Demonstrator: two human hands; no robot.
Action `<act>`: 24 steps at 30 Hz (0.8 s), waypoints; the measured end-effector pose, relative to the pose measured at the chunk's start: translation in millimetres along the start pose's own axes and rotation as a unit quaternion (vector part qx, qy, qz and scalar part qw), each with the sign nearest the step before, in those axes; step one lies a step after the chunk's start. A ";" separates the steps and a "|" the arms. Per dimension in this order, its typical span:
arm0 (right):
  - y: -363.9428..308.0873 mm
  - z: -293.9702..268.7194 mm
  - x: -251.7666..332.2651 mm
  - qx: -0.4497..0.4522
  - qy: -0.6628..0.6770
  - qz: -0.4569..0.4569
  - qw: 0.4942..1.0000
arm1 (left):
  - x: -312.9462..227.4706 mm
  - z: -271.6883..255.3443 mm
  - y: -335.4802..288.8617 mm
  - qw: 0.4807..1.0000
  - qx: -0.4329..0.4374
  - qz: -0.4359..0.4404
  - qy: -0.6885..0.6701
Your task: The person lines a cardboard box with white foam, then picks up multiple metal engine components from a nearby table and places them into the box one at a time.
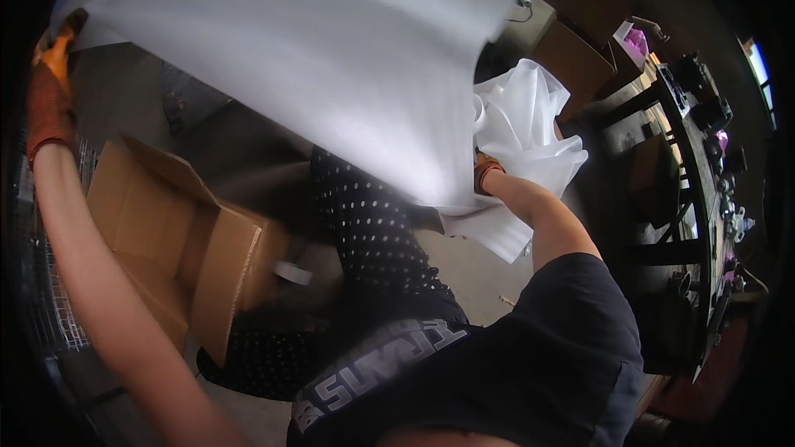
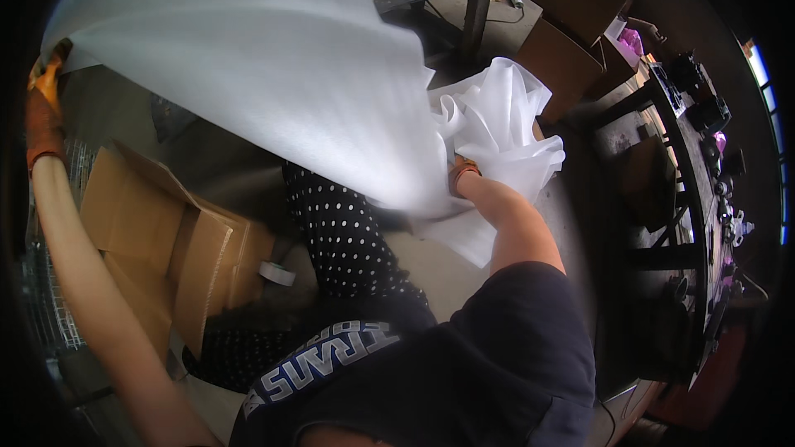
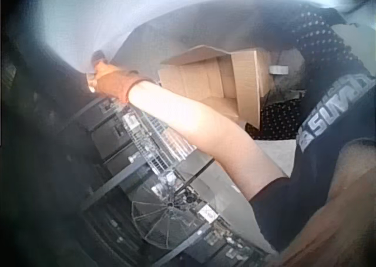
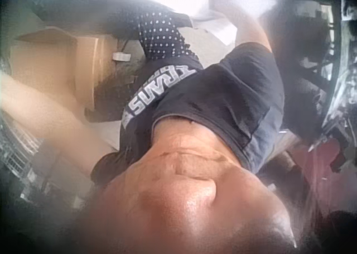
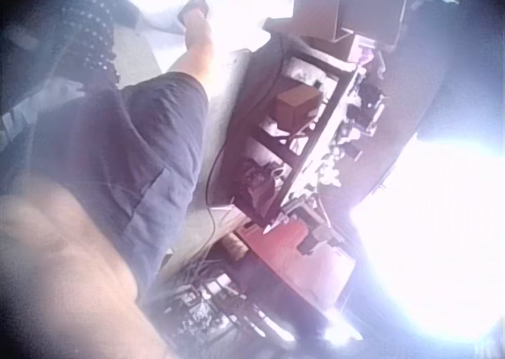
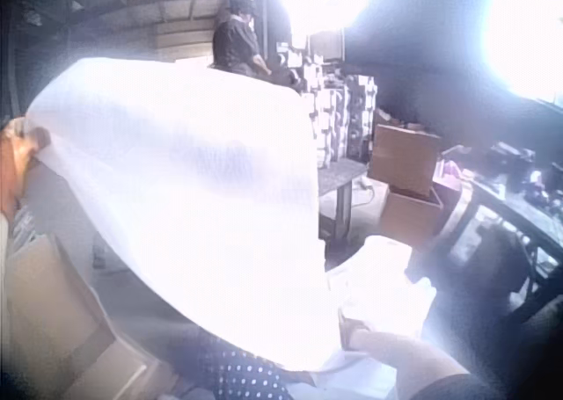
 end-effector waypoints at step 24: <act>-173.3 -168.2 -110.2 -0.693 0.272 -0.023 0.667 | 199.8 -507.2 -313.3 0.858 -0.461 -0.209 -0.082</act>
Point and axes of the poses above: each hand's wrist, its own y-axis towards the middle knuckle, its own z-axis out of the palm, x = y × z, the point moved 3 cm from there along y, towards the middle knuckle, and after that the axes turned 5 degrees about z, right-handed, at the moved point
